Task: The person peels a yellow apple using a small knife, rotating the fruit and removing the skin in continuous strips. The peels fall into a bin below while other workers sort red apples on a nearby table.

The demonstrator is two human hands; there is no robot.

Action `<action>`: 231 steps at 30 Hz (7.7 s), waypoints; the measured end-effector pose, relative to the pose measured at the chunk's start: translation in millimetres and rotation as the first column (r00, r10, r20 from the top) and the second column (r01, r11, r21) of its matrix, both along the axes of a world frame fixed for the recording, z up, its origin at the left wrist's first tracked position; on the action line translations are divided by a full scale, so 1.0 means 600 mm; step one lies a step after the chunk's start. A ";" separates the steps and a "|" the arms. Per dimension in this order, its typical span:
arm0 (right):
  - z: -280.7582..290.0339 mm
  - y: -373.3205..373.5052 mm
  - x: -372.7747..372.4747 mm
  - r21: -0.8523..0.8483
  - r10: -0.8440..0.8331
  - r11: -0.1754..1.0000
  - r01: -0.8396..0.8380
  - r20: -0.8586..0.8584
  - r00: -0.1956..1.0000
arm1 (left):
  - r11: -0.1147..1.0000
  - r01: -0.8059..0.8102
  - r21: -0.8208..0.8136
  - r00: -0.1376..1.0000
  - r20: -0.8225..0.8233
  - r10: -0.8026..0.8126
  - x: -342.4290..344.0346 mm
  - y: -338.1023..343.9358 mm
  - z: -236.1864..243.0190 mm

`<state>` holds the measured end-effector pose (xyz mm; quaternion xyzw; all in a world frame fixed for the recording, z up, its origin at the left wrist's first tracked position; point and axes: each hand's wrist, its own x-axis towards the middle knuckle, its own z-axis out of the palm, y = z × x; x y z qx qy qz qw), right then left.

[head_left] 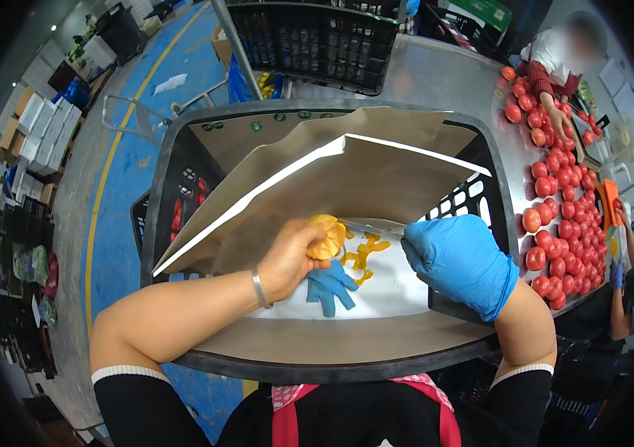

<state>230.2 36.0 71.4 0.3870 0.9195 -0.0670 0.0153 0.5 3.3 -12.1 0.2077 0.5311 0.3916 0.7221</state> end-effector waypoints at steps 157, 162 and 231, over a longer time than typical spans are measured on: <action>-0.042 0.036 -0.001 -0.073 -0.080 0.991 0.108 0.312 0.947 | 0.989 0.141 -0.052 0.879 -0.452 -0.149 0.005 -0.013 -0.037; -0.041 0.038 -0.001 -0.090 -0.085 0.989 0.119 0.313 0.946 | 0.987 0.148 -0.059 0.879 -0.450 -0.159 0.005 -0.013 -0.036; -0.060 0.066 0.003 -0.253 0.055 0.967 0.041 0.360 0.932 | 0.984 0.128 0.127 0.969 -0.225 -0.097 0.005 0.001 0.013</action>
